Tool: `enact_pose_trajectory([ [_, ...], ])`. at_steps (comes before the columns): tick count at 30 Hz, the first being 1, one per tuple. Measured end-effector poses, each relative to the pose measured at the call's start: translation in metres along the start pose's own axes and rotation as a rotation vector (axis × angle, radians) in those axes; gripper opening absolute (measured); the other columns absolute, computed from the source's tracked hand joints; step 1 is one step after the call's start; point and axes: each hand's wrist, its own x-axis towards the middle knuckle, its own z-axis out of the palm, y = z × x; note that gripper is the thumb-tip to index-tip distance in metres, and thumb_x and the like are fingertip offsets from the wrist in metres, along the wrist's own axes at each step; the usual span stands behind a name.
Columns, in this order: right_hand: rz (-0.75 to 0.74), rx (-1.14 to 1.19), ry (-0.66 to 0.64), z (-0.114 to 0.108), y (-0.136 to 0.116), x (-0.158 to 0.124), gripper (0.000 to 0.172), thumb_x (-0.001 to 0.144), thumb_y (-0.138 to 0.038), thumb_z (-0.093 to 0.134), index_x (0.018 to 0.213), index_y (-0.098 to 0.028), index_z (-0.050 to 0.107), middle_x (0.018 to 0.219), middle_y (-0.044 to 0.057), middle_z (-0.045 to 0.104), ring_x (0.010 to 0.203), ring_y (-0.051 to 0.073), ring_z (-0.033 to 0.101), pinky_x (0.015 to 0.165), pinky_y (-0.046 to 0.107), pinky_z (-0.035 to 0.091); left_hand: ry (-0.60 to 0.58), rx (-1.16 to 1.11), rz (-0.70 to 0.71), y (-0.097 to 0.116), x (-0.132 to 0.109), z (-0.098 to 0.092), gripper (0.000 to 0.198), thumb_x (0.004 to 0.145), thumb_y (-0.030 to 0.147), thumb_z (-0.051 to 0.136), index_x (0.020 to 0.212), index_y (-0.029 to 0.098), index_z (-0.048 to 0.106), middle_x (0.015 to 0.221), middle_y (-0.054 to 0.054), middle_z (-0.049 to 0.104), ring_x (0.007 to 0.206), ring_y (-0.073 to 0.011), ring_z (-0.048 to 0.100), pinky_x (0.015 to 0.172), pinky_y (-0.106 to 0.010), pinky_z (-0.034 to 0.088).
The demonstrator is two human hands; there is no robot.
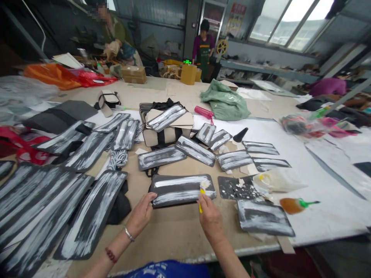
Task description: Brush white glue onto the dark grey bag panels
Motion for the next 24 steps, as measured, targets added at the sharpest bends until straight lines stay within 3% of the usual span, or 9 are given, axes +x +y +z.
enact_pose_trajectory([
  [7,0.006,0.022,-0.041,-0.005,0.037,0.019,0.03,0.092,-0.025,0.033,0.106,-0.016,0.058,0.099,0.011,0.062,0.09,0.021,0.06,0.077,0.032,0.05,0.004,0.068,0.028,0.001,-0.003,0.003,0.039,0.067,0.007,0.035,0.103,0.015,0.05,0.107,-0.013,0.056,0.105,-0.0224,0.052,0.096,-0.044,0.041],
  [9,-0.021,0.049,-0.066,-0.008,0.037,0.019,0.03,0.092,-0.025,0.033,0.104,-0.016,0.059,0.098,0.011,0.063,0.089,0.021,0.06,0.077,0.032,0.05,0.015,0.049,0.017,0.003,-0.003,0.004,0.04,0.066,0.007,0.035,0.102,0.014,0.051,0.107,-0.014,0.055,0.106,-0.0224,0.052,0.096,-0.044,0.04],
  [12,-0.015,0.177,-0.065,-0.019,0.016,0.017,0.026,0.091,-0.026,0.037,0.107,-0.017,0.057,0.099,0.008,0.062,0.091,0.019,0.059,0.079,0.03,0.049,0.041,-0.056,-0.053,0.006,-0.003,0.004,0.035,0.068,0.009,0.035,0.099,0.015,0.051,0.105,-0.012,0.057,0.104,-0.0214,0.053,0.095,-0.042,0.041],
  [16,0.066,0.377,0.019,-0.027,-0.023,0.021,0.022,0.089,-0.027,0.043,0.105,-0.02,0.057,0.098,0.005,0.063,0.092,0.017,0.059,0.083,0.028,0.047,0.149,-0.151,-0.297,0.007,-0.001,0.002,0.03,0.076,0.012,0.033,0.099,0.014,0.052,0.096,-0.011,0.06,0.09,-0.0197,0.059,0.084,-0.038,0.047],
  [19,0.198,0.563,0.004,-0.016,-0.041,0.024,0.022,0.087,-0.032,0.046,0.099,-0.02,0.06,0.094,0.004,0.064,0.088,0.017,0.06,0.082,0.029,0.047,0.205,0.056,-0.325,0.006,0.002,0.004,0.039,0.073,0.007,0.035,0.107,0.011,0.054,0.101,-0.013,0.057,0.095,-0.0211,0.054,0.089,-0.039,0.043],
  [24,0.538,0.759,-0.056,0.008,-0.049,0.017,0.032,0.084,-0.044,0.046,0.092,-0.019,0.063,0.092,0.006,0.065,0.085,0.02,0.061,0.077,0.033,0.05,0.094,0.335,-0.28,0.012,0.002,0.02,0.054,0.069,0.0,0.036,0.12,0.009,0.05,0.109,-0.016,0.052,0.102,-0.0239,0.046,0.093,-0.039,0.038],
])
